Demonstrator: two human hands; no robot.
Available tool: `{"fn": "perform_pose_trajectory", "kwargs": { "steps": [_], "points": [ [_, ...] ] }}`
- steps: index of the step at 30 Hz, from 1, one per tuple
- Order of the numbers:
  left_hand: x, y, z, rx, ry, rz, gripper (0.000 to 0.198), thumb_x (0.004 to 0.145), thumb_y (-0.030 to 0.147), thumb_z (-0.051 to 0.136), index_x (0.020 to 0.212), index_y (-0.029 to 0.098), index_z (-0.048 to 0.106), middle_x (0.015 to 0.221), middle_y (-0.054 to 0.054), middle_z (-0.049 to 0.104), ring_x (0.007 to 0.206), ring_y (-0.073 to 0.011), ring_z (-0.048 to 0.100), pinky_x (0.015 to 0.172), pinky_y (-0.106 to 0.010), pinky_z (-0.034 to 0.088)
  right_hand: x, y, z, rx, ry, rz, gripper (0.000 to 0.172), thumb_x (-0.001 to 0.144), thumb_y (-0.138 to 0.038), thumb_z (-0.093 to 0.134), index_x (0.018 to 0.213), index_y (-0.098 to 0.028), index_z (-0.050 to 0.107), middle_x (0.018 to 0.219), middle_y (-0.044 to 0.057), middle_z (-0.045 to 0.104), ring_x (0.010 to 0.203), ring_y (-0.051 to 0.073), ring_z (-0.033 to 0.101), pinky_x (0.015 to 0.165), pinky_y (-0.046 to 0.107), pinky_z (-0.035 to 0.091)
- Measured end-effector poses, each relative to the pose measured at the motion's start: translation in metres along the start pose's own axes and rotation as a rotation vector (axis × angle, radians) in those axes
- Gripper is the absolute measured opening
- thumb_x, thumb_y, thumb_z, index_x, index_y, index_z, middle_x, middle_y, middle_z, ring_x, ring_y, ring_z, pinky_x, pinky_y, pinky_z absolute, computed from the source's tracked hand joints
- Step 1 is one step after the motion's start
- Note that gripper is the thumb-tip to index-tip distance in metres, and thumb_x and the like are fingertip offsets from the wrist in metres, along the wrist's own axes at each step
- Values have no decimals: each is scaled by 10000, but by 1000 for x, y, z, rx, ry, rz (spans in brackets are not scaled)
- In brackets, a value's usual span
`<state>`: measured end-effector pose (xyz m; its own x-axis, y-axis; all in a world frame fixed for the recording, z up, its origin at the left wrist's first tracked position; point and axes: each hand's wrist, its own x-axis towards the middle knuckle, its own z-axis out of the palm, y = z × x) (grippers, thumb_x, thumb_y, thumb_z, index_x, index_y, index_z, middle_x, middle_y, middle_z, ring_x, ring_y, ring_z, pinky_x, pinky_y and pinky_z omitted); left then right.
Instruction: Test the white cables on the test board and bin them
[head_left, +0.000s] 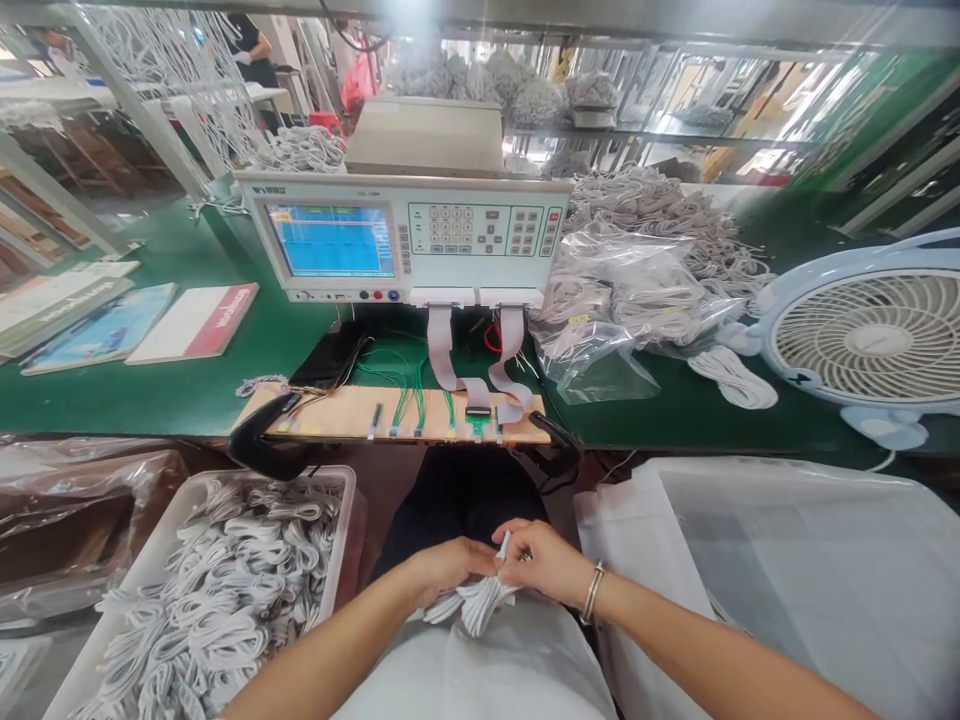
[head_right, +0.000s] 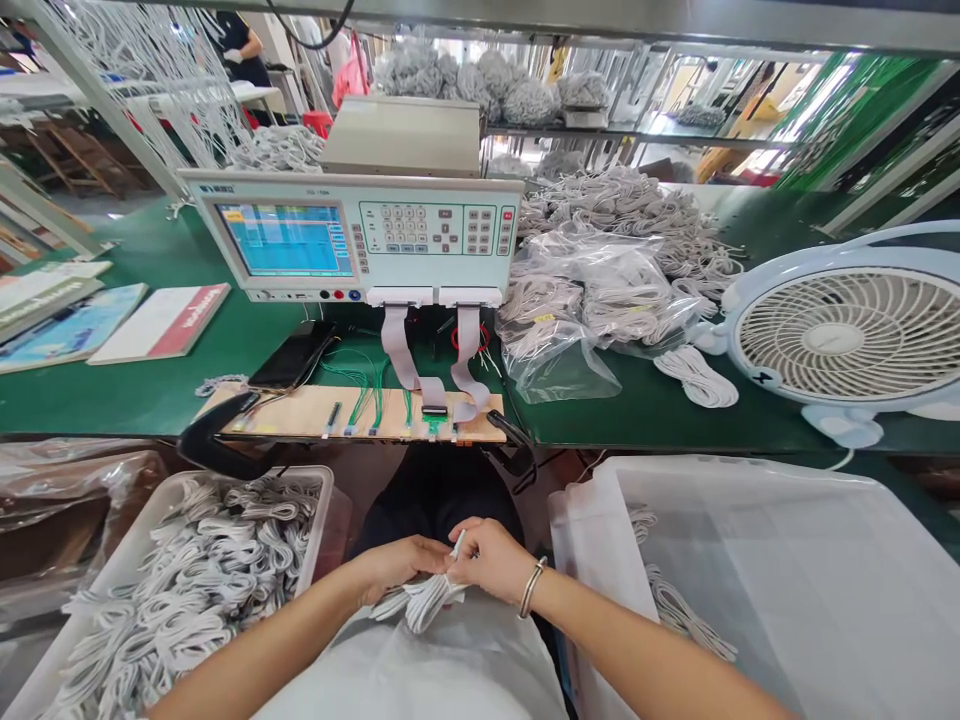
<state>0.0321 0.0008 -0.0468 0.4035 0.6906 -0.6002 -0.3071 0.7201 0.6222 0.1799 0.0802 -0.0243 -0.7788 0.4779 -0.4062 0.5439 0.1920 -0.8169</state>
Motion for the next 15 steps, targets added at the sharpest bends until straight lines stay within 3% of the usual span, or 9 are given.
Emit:
{"fn": "perform_pose_trajectory", "kwargs": {
  "steps": [5,9,15],
  "points": [
    [0,-2,-1,-38,-40,-40,314,605,317,639,848,118,630,694,-38,585,574,-122,496,593,-254,369,-2,-4,-6,12,-51,-45,151,610,-64,506,519,-151,589,954,56,578,863,168,540,736,276,396],
    [-4,0,-4,-85,-86,-73,317,621,298,633,877,112,621,732,-54,596,608,-137,524,655,-286,406,-5,-8,-16,69,-117,-84,221,621,-42,453,611,-168,634,935,30,579,837,150,542,751,270,392],
    [-8,0,-6,-161,-126,-126,329,634,295,630,895,95,607,828,-94,609,689,-173,563,747,-342,418,-4,-4,-22,287,-128,-7,236,607,-48,429,611,-158,639,920,26,605,797,137,567,751,275,423]
  ]
}}
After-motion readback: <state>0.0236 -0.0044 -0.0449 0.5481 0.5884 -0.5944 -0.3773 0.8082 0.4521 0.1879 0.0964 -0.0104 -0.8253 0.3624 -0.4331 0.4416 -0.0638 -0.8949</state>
